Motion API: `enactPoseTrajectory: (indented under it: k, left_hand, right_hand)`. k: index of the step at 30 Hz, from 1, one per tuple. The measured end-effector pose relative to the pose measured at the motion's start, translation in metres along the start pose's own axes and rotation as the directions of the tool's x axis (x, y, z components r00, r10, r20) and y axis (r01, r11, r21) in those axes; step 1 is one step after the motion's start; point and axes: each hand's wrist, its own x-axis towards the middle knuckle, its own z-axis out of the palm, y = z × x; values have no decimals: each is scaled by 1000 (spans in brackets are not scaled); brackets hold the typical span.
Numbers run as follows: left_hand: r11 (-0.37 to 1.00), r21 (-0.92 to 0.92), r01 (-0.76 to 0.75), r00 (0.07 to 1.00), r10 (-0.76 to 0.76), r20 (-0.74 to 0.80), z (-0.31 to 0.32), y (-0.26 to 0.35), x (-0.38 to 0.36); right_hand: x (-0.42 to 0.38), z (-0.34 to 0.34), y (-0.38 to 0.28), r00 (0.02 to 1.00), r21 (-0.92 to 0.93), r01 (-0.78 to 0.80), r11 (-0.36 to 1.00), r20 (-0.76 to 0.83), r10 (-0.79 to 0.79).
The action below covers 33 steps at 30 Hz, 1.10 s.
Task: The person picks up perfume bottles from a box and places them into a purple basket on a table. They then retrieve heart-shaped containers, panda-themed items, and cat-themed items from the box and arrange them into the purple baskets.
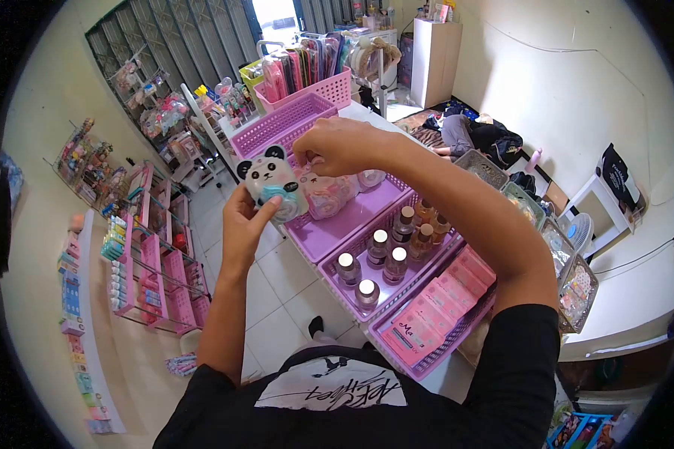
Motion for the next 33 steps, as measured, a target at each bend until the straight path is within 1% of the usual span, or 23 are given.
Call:
enactPoseTrajectory:
  k: [1, 3, 4, 7, 8, 9, 10, 11, 13, 14, 16, 17, 19, 20, 22, 23, 25, 29, 31, 33]
  left_hand:
    - [1000, -1, 3, 1000, -3, 1, 4, 2, 1]
    - [997, -59, -43, 998, 40, -56, 13, 8, 4]
    - [997, -59, -43, 998, 40, -52, 16, 8, 4]
    - [995, -90, -50, 996, 43, -79, 19, 4, 4]
    - [990, 137, -23, 998, 30, -51, 15, -2, 4]
    - [934, 357, 0, 1000, 10, -27, 13, -2, 3]
    - [904, 428, -28, 999, 44, -28, 15, 5, 1]
    - [903, 428, -29, 999, 44, -26, 16, 4, 0]
    - [879, 453, -149, 987, 163, 8, 18, 2, 0]
    - [879, 452, -149, 987, 163, 9, 19, 4, 1]
    - [916, 394, -72, 992, 106, -66, 23, 9, 1]
    - [917, 393, -71, 992, 105, -66, 22, 6, 2]
    - [914, 383, -133, 981, 176, -80, 21, -2, 5]
    - [915, 382, -134, 981, 177, -79, 20, -2, 6]
    - [897, 425, -118, 982, 169, -83, 19, 1, 5]
    - [898, 423, -118, 983, 167, -82, 19, 1, 4]
    - [902, 418, -107, 981, 163, -102, 20, 0, 4]
    - [918, 378, -123, 973, 187, -136, 22, -5, 7]
    - [908, 379, -178, 954, 253, -161, 23, -5, 9]
    - [914, 368, -173, 958, 243, -153, 25, -4, 8]
  right_hand:
    - [0, 0, -1, 1000, -40, -5, 999, -2, 5]
    - [-2, 0, -1, 1000, -62, 1, 998, -16, -2]
    - [-2, -1, -1, 999, -86, 10, 996, -31, -13]
    - [-3, -2, -2, 1000, -43, -9, 999, -19, 8]
    - [-4, -2, 0, 1000, -44, -10, 999, -21, 9]
    - [-3, -1, 1, 1000, -51, 10, 999, -29, -11]
    - [-3, 0, 3, 999, -59, 30, 998, -37, -32]
    - [-4, -1, 3, 999, -59, 28, 998, -39, -31]
    - [-4, -1, 4, 998, -87, 38, 995, -44, -42]
    - [-5, 0, 5, 998, -87, 36, 996, -44, -40]
    - [-5, 2, 6, 996, -123, 43, 991, -75, -53]
    - [-6, 3, 5, 996, -123, 42, 992, -74, -51]
    - [-7, 2, 1, 997, -147, 10, 989, -75, -21]
    - [-7, 2, 3, 997, -148, 9, 989, -76, -20]
    - [-10, 2, 6, 988, -142, 56, 988, -134, -76]
    - [-12, 1, 7, 988, -142, 54, 988, -133, -73]
    - [-14, -4, 7, 995, -149, 48, 988, -77, -60]
    - [-16, -5, 10, 997, -124, 21, 992, -67, -30]
    - [-16, -3, 13, 995, -151, 40, 988, -82, -53]
    - [-17, -3, 13, 995, -134, 33, 990, -86, -45]
